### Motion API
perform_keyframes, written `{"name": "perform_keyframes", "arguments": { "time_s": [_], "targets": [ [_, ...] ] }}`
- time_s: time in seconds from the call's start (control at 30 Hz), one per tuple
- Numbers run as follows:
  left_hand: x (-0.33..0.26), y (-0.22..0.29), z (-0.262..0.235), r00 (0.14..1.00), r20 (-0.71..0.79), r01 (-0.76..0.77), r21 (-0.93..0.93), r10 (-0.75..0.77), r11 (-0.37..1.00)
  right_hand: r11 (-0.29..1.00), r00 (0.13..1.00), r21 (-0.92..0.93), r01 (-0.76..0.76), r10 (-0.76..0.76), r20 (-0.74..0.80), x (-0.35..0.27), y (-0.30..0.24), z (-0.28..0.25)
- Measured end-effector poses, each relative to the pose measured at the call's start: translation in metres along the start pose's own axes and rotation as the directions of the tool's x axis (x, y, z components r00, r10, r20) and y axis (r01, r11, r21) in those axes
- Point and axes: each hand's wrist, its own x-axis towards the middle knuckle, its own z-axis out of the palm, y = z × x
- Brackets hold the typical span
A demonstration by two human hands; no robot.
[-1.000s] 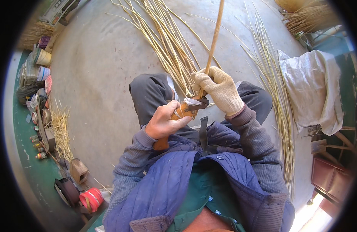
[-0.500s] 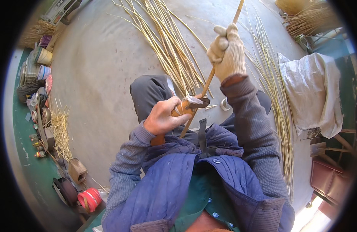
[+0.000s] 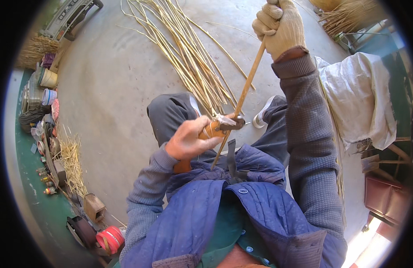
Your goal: The person sits on the floor and uses a handheld knife to peel the outer layer off long thin sticks. They hold each stick with a gloved hand, draw the blade along its length, and then place the processed stick aside.
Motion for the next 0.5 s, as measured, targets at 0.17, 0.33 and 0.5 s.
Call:
{"name": "perform_keyframes", "arguments": {
  "time_s": [0.17, 0.33, 0.5],
  "targets": [
    [0.049, 0.030, -0.031, 0.986, -0.103, 0.108, -0.189, -0.129, 0.976, 0.995, 0.997, 0.055, -0.080, 0.081, -0.005, -0.032, 0.030, 0.021],
    [0.078, 0.041, -0.043, 0.981, -0.192, -0.040, -0.141, 0.012, 0.989, 0.916, 0.973, -0.366, 0.165, -0.091, 0.211, -0.023, 0.011, 0.009],
    [0.110, 0.045, -0.059, 0.979, -0.195, -0.019, -0.348, -0.053, 0.937, 0.415, 0.894, -0.804, 0.425, -0.331, 0.302, -0.073, 0.063, -0.053]
  ]
}}
